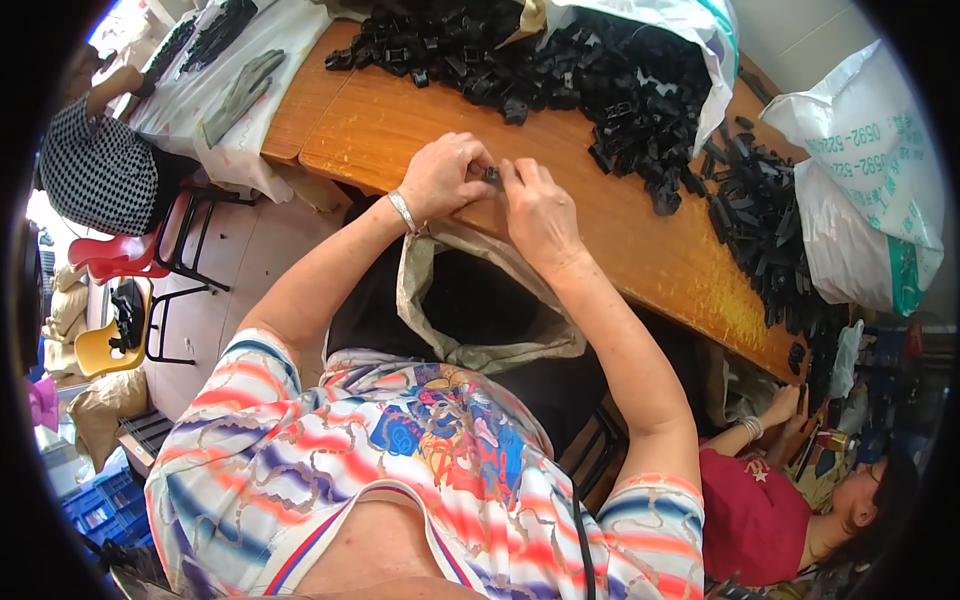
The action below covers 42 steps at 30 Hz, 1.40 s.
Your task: Sorting small black plastic parts from a pile and placing them into a bag.
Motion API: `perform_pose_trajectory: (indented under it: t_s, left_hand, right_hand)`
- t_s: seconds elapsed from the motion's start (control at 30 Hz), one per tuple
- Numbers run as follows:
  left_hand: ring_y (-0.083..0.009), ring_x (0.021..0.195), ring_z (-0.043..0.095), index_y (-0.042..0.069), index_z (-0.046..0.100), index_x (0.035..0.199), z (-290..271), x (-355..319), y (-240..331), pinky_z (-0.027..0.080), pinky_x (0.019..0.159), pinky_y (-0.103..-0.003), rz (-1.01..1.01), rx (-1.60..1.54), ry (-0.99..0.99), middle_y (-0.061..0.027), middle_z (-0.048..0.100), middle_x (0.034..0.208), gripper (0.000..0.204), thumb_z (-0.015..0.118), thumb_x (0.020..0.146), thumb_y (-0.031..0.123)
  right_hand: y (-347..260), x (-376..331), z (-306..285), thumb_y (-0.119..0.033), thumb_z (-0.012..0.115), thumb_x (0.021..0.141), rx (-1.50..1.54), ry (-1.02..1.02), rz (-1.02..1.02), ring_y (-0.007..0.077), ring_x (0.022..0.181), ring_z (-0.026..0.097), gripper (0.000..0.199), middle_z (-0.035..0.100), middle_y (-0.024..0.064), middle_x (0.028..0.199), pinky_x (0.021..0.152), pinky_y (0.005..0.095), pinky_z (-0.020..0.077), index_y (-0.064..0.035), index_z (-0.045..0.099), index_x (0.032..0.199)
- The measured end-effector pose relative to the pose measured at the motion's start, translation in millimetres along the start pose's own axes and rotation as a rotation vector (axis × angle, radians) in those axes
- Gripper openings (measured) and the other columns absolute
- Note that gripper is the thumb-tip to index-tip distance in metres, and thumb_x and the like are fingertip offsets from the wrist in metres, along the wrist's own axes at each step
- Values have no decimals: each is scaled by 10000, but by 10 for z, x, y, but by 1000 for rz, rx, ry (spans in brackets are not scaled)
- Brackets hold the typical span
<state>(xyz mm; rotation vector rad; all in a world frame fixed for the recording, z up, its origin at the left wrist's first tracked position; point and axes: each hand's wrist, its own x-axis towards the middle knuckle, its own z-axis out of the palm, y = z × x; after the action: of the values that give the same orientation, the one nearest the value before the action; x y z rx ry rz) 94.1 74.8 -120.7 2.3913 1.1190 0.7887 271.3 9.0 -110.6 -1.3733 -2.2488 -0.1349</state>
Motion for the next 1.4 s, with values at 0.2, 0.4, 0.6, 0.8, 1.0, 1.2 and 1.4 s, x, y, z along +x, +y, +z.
perform_pose_trajectory:
  t_s: [0.2,0.4,0.6,0.8,1.0,1.2,1.4]
  left_hand:
    - [-275,849,627,53,680,879,-73,114,-51,518,754,-371,10,-39,-123,-90,652,867,255,775,717,226]
    - [-312,980,647,56,620,1134,-214,471,-113,517,865,-399,67,-10,-180,-145,674,1023,289,626,848,91]
    - [-344,978,634,97,617,1076,85,719,-34,525,842,-418,-34,187,59,-158,640,1016,241,683,879,220]
    - [-323,902,618,102,596,971,228,654,-149,534,772,-409,35,230,257,-134,621,935,220,715,817,203]
    - [-317,852,654,50,614,922,239,590,-119,520,739,-401,-138,65,301,-128,671,888,123,643,820,112]
    - [-290,839,658,20,674,919,31,351,-46,527,762,-375,-184,-77,60,-132,668,902,128,658,834,115]
    - [-291,884,641,16,693,966,-27,232,-65,520,816,-375,-112,-130,-14,-126,642,959,188,689,834,150]
  right_hand:
    - [73,-13,43,-50,660,818,-25,48,-14,325,947,613,324,607,128,1028,765,418,531,-19,647,1140]
    - [-281,-495,-165,-69,732,768,182,83,82,341,849,638,289,627,138,932,725,419,536,-42,671,1049]
    - [-549,-922,-133,-128,747,777,364,-226,127,313,799,654,239,626,106,909,678,411,544,-74,676,999]
    - [33,-541,-379,-90,669,824,307,121,188,319,737,656,50,658,124,823,641,391,530,-71,686,867]
    - [843,-175,-305,-96,703,853,-103,113,451,342,850,666,238,624,113,1036,723,426,542,-60,687,1088]
    - [1016,-79,-238,-110,731,820,-242,53,401,351,836,673,223,600,121,1006,707,422,560,-76,679,1034]
    - [887,-121,-351,-119,715,846,28,-52,457,332,843,667,213,659,135,1009,751,409,529,-52,695,1047]
